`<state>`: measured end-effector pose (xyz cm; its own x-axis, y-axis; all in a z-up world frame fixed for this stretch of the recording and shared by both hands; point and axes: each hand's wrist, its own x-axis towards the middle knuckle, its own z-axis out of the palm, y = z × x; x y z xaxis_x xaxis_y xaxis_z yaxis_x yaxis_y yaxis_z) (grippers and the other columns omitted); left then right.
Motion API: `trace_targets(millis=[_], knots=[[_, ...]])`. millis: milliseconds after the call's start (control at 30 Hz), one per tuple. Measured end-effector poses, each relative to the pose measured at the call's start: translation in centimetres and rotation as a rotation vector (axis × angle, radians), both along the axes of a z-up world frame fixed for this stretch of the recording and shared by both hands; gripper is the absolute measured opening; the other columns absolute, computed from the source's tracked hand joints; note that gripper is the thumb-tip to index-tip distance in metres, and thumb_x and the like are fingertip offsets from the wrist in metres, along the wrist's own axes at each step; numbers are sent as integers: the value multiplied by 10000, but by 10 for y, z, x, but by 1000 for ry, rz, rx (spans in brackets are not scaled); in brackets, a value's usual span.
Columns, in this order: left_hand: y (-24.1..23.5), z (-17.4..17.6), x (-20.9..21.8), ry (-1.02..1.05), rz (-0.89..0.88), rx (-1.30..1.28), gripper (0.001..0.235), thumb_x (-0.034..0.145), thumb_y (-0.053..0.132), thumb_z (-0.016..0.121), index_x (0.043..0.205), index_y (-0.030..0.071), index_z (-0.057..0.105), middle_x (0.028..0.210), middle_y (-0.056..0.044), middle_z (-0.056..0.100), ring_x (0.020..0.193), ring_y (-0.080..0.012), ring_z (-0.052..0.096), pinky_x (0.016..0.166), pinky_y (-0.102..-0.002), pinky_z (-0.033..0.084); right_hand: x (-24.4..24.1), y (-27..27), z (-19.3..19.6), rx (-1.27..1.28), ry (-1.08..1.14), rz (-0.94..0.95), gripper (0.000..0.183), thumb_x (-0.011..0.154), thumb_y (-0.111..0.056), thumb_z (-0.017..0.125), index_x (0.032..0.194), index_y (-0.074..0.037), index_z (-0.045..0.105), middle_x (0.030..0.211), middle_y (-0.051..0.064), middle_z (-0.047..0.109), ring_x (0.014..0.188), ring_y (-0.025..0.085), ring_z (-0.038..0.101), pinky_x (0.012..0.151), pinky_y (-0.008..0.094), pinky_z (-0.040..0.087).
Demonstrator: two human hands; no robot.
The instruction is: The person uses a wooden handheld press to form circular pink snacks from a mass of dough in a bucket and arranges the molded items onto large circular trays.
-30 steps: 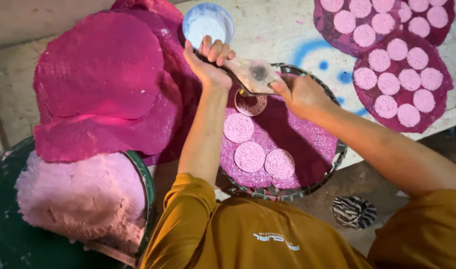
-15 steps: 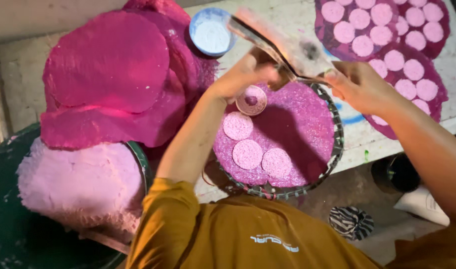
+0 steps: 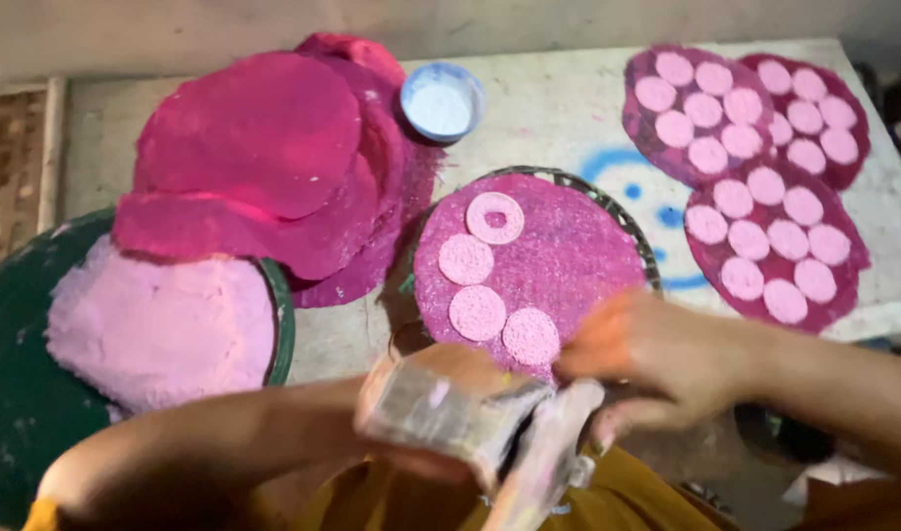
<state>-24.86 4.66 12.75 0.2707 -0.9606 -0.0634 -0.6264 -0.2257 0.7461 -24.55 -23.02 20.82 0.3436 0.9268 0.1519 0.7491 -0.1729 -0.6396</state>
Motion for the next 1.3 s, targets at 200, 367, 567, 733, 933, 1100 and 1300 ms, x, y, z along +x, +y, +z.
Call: trace_targets(millis=[200, 367, 567, 733, 933, 1100, 1300], knots=[[51, -65, -37, -162, 216, 195, 520, 905, 234, 564, 1423, 202, 539, 785, -167, 697, 716, -403, 699, 579, -531, 538, -39, 16, -30, -28, 620, 107, 568, 1132, -525, 452, 973, -3, 612, 837, 114, 607, 769, 311, 663, 689, 432, 498], [195, -100, -31, 143, 488, -380, 319, 808, 210, 821, 1080, 46, 792, 994, -125, 806, 844, -256, 743, 731, -452, 596, -15, 29, -21, -9, 100, 23, 453, 1041, -509, 500, 840, -120, 618, 690, 4, 549, 621, 179, 608, 600, 388, 466], [249, -81, -35, 1517, 386, -472, 502, 868, 280, 554, 1320, 77, 634, 1329, -107, 676, 1186, -214, 716, 1066, -379, 565, 73, 135, 14, -100, -923, 302, 191, 996, -242, 668, 1089, -104, 762, 634, -60, 407, 500, 87, 366, 410, 265, 289], [271, -59, -65, 1325, 621, -907, 423, 942, 222, 647, 1277, -33, 615, 1035, -166, 648, 904, -290, 674, 841, -471, 575, 87, 250, 27, 167, -1500, -123, 251, 959, -223, 752, 1152, -109, 639, 1019, 62, 572, 860, 202, 579, 742, 377, 526], [396, -94, -53, 300, 1486, -991, 126, 972, 81, 654, 1085, 38, 622, 883, -58, 644, 757, -170, 635, 635, -330, 540, 46, 392, -99, -101, -411, -289, 455, 890, -325, 721, 1268, -119, 576, 1249, 194, 612, 1037, 411, 650, 731, 487, 544], [448, -142, -36, -303, 1665, -732, 203, 898, 8, 722, 1074, 23, 621, 968, -53, 637, 851, -158, 611, 740, -313, 506, -2, 486, -205, -654, -407, -22, 419, 863, -474, 710, 1013, -84, 692, 1009, 150, 694, 885, 325, 698, 713, 435, 575], [454, -173, -29, -134, 1554, -923, 147, 953, -10, 701, 1071, 41, 631, 938, -15, 625, 813, -124, 594, 695, -281, 492, 19, 481, -173, -796, -196, -133, 329, 881, -263, 606, 1152, -76, 624, 953, 178, 700, 757, 370, 697, 623, 493, 551]])
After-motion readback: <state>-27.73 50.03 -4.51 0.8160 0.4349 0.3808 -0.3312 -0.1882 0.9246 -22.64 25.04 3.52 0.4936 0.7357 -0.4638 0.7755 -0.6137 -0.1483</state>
